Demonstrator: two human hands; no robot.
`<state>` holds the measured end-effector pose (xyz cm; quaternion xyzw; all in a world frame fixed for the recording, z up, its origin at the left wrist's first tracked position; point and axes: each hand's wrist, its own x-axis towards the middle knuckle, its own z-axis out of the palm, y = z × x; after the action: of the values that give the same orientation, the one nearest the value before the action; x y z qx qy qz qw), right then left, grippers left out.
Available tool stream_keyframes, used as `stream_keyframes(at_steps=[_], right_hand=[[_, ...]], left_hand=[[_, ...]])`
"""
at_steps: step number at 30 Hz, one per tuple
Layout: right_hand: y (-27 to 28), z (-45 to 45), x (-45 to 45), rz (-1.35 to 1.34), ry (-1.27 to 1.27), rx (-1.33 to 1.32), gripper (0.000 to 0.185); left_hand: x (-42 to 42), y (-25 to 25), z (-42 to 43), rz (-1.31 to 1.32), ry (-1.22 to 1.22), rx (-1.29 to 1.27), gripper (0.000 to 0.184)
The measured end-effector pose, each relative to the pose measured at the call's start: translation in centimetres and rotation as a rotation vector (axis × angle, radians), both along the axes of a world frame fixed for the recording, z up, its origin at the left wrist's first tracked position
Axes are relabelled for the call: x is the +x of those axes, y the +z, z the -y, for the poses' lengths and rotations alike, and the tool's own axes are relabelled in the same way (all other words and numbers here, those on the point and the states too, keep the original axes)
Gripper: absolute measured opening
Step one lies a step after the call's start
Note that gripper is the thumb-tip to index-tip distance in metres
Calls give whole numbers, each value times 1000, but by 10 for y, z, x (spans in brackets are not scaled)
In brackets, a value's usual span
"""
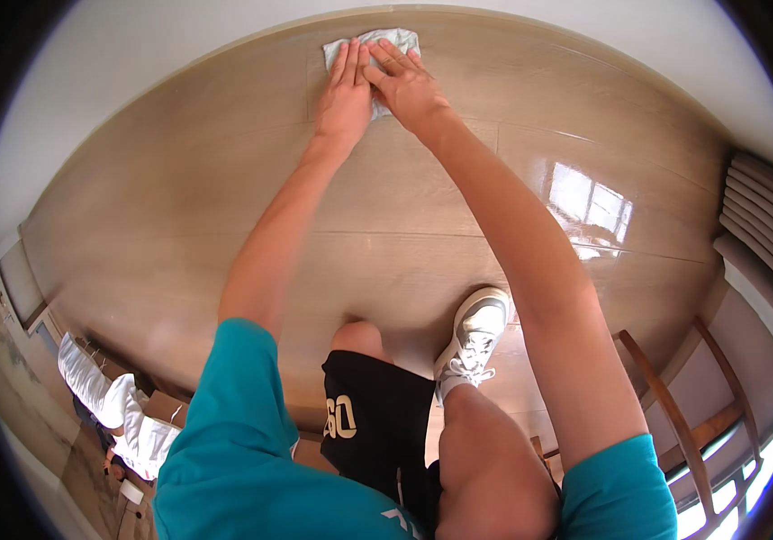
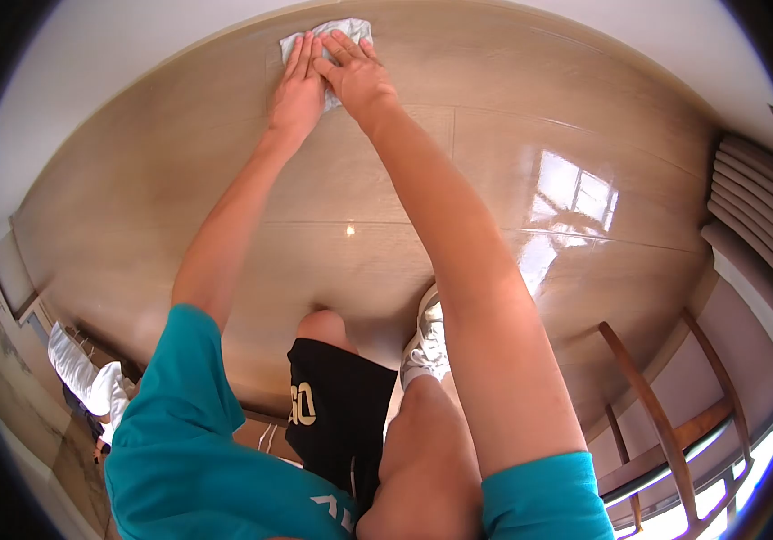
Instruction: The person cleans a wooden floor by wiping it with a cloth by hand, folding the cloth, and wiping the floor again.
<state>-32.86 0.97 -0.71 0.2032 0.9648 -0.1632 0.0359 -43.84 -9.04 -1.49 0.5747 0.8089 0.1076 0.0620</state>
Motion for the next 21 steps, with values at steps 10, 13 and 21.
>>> stream_keyframes(at_steps=[10, 13, 21], right_hand=[[-3, 115, 94, -251, 35, -159, 51], [24, 190, 155, -187, 49, -230, 48], [45, 237, 211, -103, 4, -348, 43]], left_hand=[[82, 17, 120, 51, -47, 51, 62], [140, 10, 200, 15, -66, -7, 62], [217, 40, 241, 247, 86, -86, 71]])
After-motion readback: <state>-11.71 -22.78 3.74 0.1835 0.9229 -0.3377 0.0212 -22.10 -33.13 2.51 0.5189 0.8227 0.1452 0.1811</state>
